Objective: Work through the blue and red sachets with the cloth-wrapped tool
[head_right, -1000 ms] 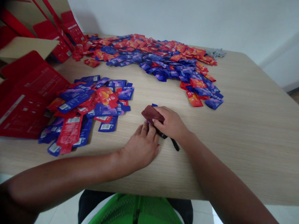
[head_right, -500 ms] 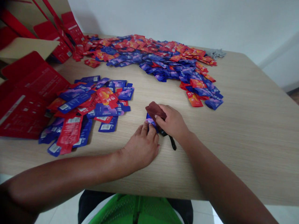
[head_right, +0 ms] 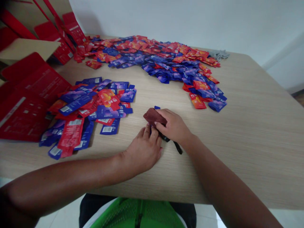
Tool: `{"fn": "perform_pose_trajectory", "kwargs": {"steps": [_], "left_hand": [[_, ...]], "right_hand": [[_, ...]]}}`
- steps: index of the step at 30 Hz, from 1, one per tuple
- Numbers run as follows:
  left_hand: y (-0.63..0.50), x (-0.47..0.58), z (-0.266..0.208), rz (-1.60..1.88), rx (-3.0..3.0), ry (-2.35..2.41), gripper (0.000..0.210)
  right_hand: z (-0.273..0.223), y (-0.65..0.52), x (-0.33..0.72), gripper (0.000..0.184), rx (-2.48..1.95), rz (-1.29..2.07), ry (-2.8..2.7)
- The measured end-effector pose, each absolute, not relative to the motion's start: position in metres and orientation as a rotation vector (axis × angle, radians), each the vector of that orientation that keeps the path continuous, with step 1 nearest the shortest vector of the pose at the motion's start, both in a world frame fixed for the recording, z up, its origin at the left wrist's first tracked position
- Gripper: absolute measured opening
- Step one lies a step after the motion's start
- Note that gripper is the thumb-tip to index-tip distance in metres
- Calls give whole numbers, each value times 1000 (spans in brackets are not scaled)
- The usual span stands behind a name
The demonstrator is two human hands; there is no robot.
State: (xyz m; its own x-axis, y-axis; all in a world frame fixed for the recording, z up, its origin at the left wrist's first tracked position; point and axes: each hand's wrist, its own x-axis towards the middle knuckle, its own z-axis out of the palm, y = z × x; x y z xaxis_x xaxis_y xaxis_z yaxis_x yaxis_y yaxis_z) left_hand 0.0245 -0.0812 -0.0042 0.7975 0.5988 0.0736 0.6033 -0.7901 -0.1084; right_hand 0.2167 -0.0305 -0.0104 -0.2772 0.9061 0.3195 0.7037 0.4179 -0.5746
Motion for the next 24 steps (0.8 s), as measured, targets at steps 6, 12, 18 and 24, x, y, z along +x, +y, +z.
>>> {"fn": "perform_pose_trajectory", "kwargs": {"steps": [6, 12, 18, 24], "left_hand": [[-82, 25, -1, -37, -2845, -950, 57], [-82, 24, -3, -63, -2849, -941, 51], [-82, 23, -4, -51, -2838, -925, 54], [-81, 24, -2, -23, -2881, -952, 58]], "right_hand": [[-10, -29, 217, 45, -1501, 355, -1967], [-12, -27, 220, 44, -1547, 360, -1922], [-11, -29, 218, 45, -1505, 367, -1960], [-13, -30, 217, 52, -1334, 399, -2075]]}}
